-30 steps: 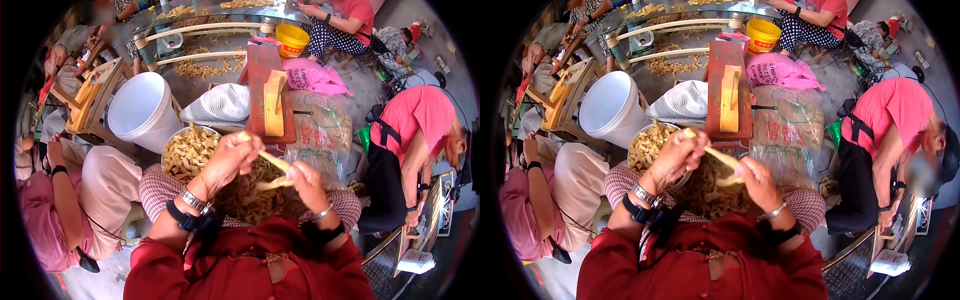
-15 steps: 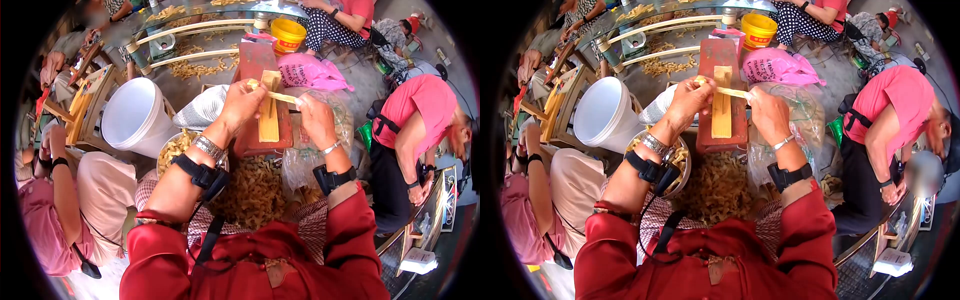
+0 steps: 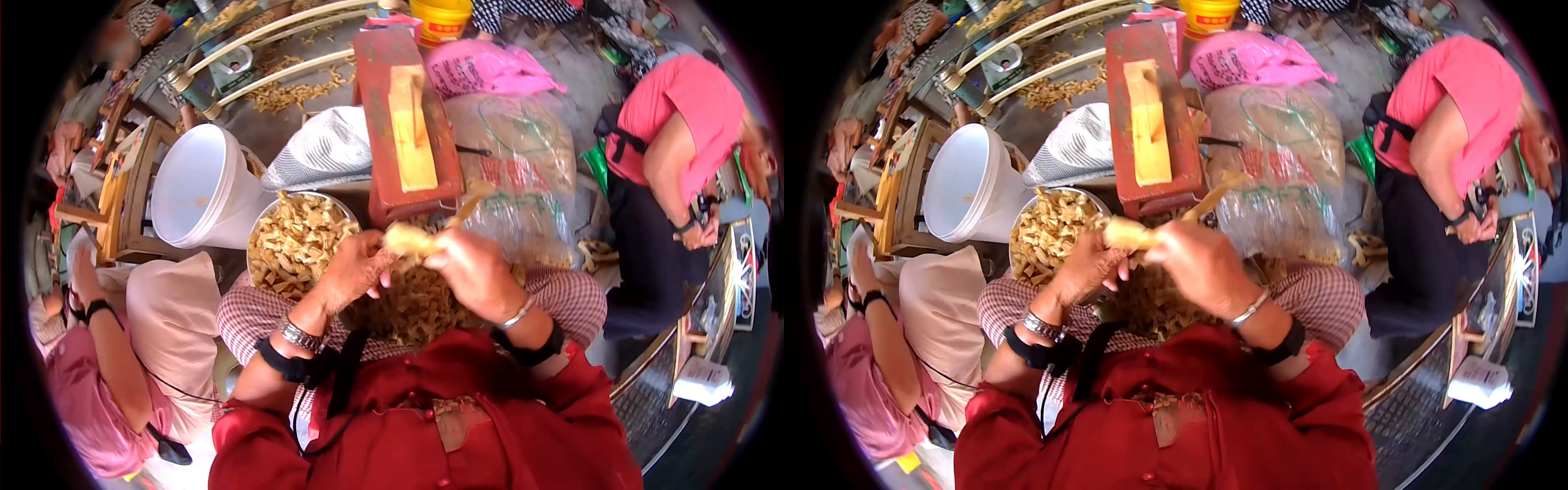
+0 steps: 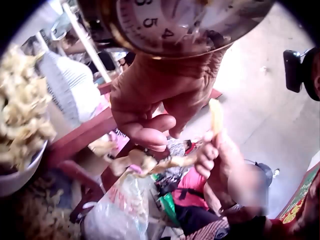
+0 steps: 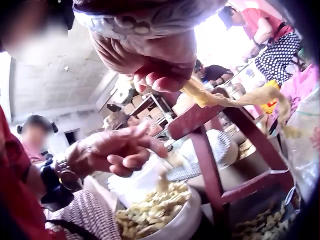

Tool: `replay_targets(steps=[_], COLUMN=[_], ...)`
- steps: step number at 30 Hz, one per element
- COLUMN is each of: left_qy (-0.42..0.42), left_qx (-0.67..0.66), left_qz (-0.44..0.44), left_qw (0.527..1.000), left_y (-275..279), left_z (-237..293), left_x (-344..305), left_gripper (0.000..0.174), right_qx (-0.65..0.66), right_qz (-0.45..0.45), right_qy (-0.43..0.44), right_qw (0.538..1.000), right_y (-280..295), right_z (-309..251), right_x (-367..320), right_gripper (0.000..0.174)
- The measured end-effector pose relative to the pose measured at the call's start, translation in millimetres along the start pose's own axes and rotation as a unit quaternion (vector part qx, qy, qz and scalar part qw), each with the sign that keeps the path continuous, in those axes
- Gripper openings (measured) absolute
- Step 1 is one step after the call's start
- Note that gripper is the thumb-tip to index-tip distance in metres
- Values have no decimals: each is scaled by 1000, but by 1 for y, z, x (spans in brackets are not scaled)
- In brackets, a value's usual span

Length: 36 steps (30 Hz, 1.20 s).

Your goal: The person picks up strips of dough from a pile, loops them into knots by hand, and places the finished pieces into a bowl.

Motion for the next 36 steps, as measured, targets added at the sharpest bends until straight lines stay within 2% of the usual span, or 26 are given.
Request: replay_targets(steps=[2, 3, 5, 6, 9, 10, 11, 12, 14, 16, 18, 19, 20, 21, 22, 23, 26, 27, 29, 30, 31, 32, 33, 34, 35, 36], left_qy=[37, -41, 26, 169, 104, 74, 57, -25, -62, -79, -102, -129, -210, -313, -406, -408, -451, -445, -343, -289, -274, -246, -212, -173, -166, -175], left_qx=[-177, -308, -205, -360, -423, -439, -388, -273, -203, -88, 14, 72, 166, 251, 331, 364, 366, 374, 305, 267, 226, 72, -84, -237, -269, -307], left_qz=[18, -37, -31, -39, -89, -110, -77, 8, -5, -23, -26, -6, 45, 89, 130, 142, 121, 88, 43, 19, 13, -4, -20, -37, -52, -81], left_qw=[983, 950, 978, 917, 896, 888, 917, 962, 977, 993, 994, 989, 962, 912, 842, 825, 805, 809, 888, 919, 935, 967, 973, 955, 947, 932], left_y=[-26, -29, -40, -50, -48, -47, -41, -37, -36, -38, -41, -36, -33, -28, -27, -29, -30, -29, -23, -21, -21, -23, -27, -32, -35, -37], left_z=[-25, -49, -37, -48, -37, -34, -35, -29, -32, -8, 6, 14, 31, 47, 63, 71, 84, 82, 66, 58, 54, 47, 42, 40, 44, 43], left_x=[-16, -8, -5, -6, -1, 1, 3, 3, 1, -9, -15, -18, -26, -31, -40, -48, -56, -55, -50, -46, -44, -43, -42, -42, -46, -47], left_gripper=[34, 40, 42, 38, 30, 28, 22, 17, 13, 12, 13, 12, 5, 10, 16, 24, 24, 20, 15, 13, 13, 14, 16, 18, 26, 27], right_qx=[5, -5, 46, 56, 138, 123, 197, 270, 210, 40, 117, 208, 296, 253, 264, 275, 271, 253, 200, 169, 137, 104, 77, 92, 106, 120], right_qz=[-61, -86, -131, -164, -158, -143, -113, -83, 70, 163, 150, 121, 90, 107, 78, 48, -39, -66, -101, -85, -70, -55, -29, -21, -11, -1], right_qy=[36, 46, 40, 37, -10, -20, -109, -196, -243, -61, -128, -207, -282, -288, -288, -288, -259, -243, -235, -182, -128, -74, -53, -56, -60, -64], right_qw=[997, 995, 989, 984, 978, 982, 968, 939, 944, 984, 973, 948, 908, 917, 917, 916, 926, 934, 946, 965, 980, 990, 995, 994, 993, 991], right_y=[-28, -46, -71, -78, -79, -70, -63, -58, -35, -24, -32, -37, -44, -46, -49, -48, -39, -36, -33, -29, -26, -24, -22, -22, -22, -21], right_z=[-14, -15, -16, -17, -17, -17, -9, 0, 18, 21, 31, 33, 36, 36, 35, 32, 22, 19, 14, 10, 6, 2, -2, -3, -5, -7], right_x=[-18, -30, -49, -56, -67, -65, -64, -65, -56, -42, -38, -40, -42, -40, -38, -37, -30, -30, -33, -34, -36, -38, -41, -43, -45, -47], right_gripper=[13, 16, 17, 17, 11, 10, 11, 12, 16, 17, 17, 17, 17, 18, 19, 20, 25, 26, 31, 31, 31, 32, 32, 30, 29, 28])
Point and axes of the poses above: each hand's wrist, its own x-axis towards the middle knuckle, its own y-axis out of the back of the hand, z = x × y, the point moved 5 cm from there along x, towards the middle knuckle, and after that the axes turned 10 degrees about -y, right-handed, at the moved point
